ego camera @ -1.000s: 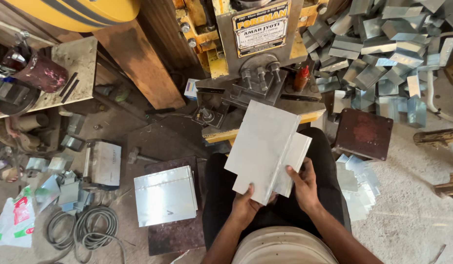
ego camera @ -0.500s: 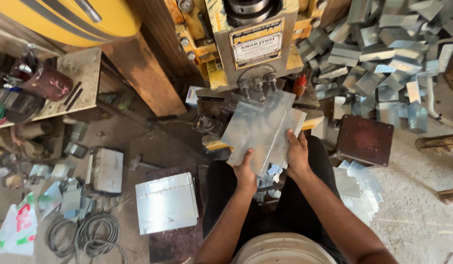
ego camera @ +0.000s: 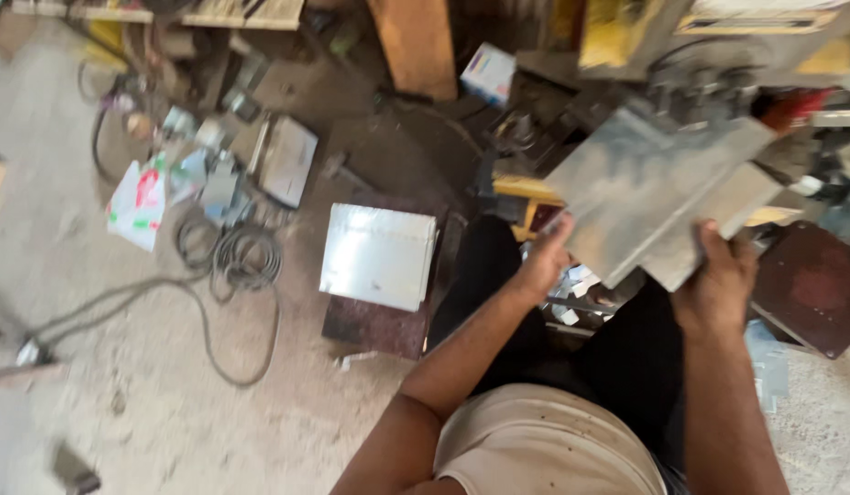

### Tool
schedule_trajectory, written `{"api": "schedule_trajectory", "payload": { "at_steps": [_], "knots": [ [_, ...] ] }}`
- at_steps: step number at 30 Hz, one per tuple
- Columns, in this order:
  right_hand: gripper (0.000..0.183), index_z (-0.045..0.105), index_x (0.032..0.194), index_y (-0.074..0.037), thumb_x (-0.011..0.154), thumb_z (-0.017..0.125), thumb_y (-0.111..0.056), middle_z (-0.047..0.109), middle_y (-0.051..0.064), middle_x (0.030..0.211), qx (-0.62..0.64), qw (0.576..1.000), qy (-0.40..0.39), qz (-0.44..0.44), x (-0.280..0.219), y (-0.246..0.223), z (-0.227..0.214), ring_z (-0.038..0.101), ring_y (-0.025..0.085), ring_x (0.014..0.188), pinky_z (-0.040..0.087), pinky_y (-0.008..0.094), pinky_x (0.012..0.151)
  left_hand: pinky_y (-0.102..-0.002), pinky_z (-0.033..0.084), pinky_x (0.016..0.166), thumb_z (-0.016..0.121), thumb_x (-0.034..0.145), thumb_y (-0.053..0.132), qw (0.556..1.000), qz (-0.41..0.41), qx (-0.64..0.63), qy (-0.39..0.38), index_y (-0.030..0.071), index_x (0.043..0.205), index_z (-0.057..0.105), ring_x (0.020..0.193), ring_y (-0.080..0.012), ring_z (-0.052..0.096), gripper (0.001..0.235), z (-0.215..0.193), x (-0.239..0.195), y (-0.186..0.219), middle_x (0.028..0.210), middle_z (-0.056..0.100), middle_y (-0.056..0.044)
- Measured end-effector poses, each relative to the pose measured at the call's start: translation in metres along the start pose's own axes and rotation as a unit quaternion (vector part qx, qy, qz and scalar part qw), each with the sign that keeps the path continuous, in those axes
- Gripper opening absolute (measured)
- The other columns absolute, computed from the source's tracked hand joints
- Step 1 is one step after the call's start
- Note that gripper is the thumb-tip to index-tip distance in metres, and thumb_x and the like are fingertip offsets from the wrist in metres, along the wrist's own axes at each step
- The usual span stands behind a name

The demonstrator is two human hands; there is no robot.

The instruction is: The person picks up metal sheets, positions them into a press machine to create bends, and places the resulting metal components onto a pile.

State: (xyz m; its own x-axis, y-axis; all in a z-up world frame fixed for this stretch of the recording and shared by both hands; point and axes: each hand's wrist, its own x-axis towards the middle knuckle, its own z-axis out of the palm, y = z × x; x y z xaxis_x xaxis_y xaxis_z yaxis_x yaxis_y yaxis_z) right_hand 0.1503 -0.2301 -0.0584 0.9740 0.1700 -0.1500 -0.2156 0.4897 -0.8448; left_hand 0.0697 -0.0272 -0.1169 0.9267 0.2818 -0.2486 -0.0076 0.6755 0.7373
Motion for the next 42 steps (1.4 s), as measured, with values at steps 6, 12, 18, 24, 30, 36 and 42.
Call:
{"api": "schedule_trajectory", "payload": {
  "at_steps": [6, 12, 18, 24, 30, 36, 42],
  "knots": [
    [0.006, 0.055, 0.118, -0.001, 0.113, 0.053, 0.0, 0.059, 0.008, 0.12, 0.016, 0.995, -0.07, -0.075, -0.046, -0.024, -0.056, 0.06, 0.02, 0.115, 0.05, 0.035, 0.107, -0.04, 0.055, 0.084, 0.068, 0.099, 0.036, 0.921, 0.174, 0.306, 0.168, 0.003, 0.133, 0.061, 0.095, -0.0248, 0.066, 0.048, -0.143, 0.021, 0.045, 0.108, 0.071, -0.012],
    [0.01, 0.055, 0.111, -0.009, 0.108, 0.053, -0.017, 0.06, 0.006, 0.12, -0.073, 0.994, 0.024, -0.08, -0.104, -0.082, -0.129, 0.059, 0.02, 0.117, 0.049, 0.038, 0.108, -0.053, 0.056, 0.091, 0.073, 0.088, 0.022, 0.553, -0.084, 0.817, 0.142, 0.009, 0.142, 0.052, 0.113, -0.0392, 0.064, 0.06, -0.297, 0.052, 0.061, 0.127, 0.066, -0.019],
    [0.035, 0.053, 0.141, -0.004, 0.115, 0.062, -0.027, 0.057, 0.01, 0.133, -0.153, 0.926, 0.202, -0.28, -0.156, -0.106, -0.216, 0.053, 0.024, 0.123, 0.044, 0.042, 0.11, -0.053, 0.053, 0.094, 0.086, 0.078, 0.023, 0.511, 0.049, 0.856, 0.057, 0.008, 0.143, 0.054, 0.124, -0.0414, 0.055, 0.074, -0.321, 0.048, 0.061, 0.14, 0.058, -0.019],
    [0.05, 0.041, 0.146, -0.013, 0.103, 0.061, -0.028, 0.053, 0.01, 0.145, -0.076, 0.887, 0.418, -0.183, -0.141, -0.073, -0.237, 0.053, 0.027, 0.135, 0.047, 0.048, 0.114, -0.055, 0.052, 0.097, 0.092, 0.078, 0.028, 0.499, -0.014, 0.862, 0.088, 0.006, 0.139, 0.054, 0.127, -0.0425, 0.055, 0.076, -0.32, 0.029, 0.082, 0.143, 0.056, -0.018],
    [0.037, 0.052, 0.139, -0.017, 0.104, 0.052, -0.026, 0.062, 0.007, 0.137, -0.005, 0.801, 0.562, 0.205, -0.181, -0.012, -0.198, 0.059, 0.028, 0.12, 0.054, 0.047, 0.097, -0.053, 0.053, 0.094, 0.093, 0.075, 0.029, 0.492, 0.0, 0.866, 0.089, 0.003, 0.14, 0.049, 0.123, -0.0434, 0.055, 0.082, -0.308, 0.035, 0.076, 0.141, 0.054, -0.02],
    [0.037, 0.055, 0.139, -0.014, 0.102, 0.057, -0.021, 0.07, 0.012, 0.125, -0.052, 0.773, 0.545, 0.32, -0.224, -0.008, -0.195, 0.069, 0.029, 0.103, 0.059, 0.044, 0.083, -0.054, 0.053, 0.099, 0.084, 0.09, 0.037, 0.495, -0.022, 0.864, 0.084, 0.007, 0.151, 0.047, 0.127, -0.0414, 0.055, 0.077, -0.28, 0.002, 0.074, 0.143, 0.055, -0.019],
    [0.04, 0.053, 0.141, -0.014, 0.102, 0.059, -0.021, 0.073, 0.01, 0.116, -0.163, 0.79, 0.519, 0.283, -0.212, 0.008, -0.246, 0.071, 0.026, 0.095, 0.058, 0.041, 0.077, -0.053, 0.053, 0.093, 0.087, 0.08, 0.035, 0.486, 0.049, 0.87, 0.064, 0.005, 0.146, 0.046, 0.125, -0.0444, 0.05, 0.083, -0.226, -0.006, 0.072, 0.154, 0.047, -0.019]
  ]
}}
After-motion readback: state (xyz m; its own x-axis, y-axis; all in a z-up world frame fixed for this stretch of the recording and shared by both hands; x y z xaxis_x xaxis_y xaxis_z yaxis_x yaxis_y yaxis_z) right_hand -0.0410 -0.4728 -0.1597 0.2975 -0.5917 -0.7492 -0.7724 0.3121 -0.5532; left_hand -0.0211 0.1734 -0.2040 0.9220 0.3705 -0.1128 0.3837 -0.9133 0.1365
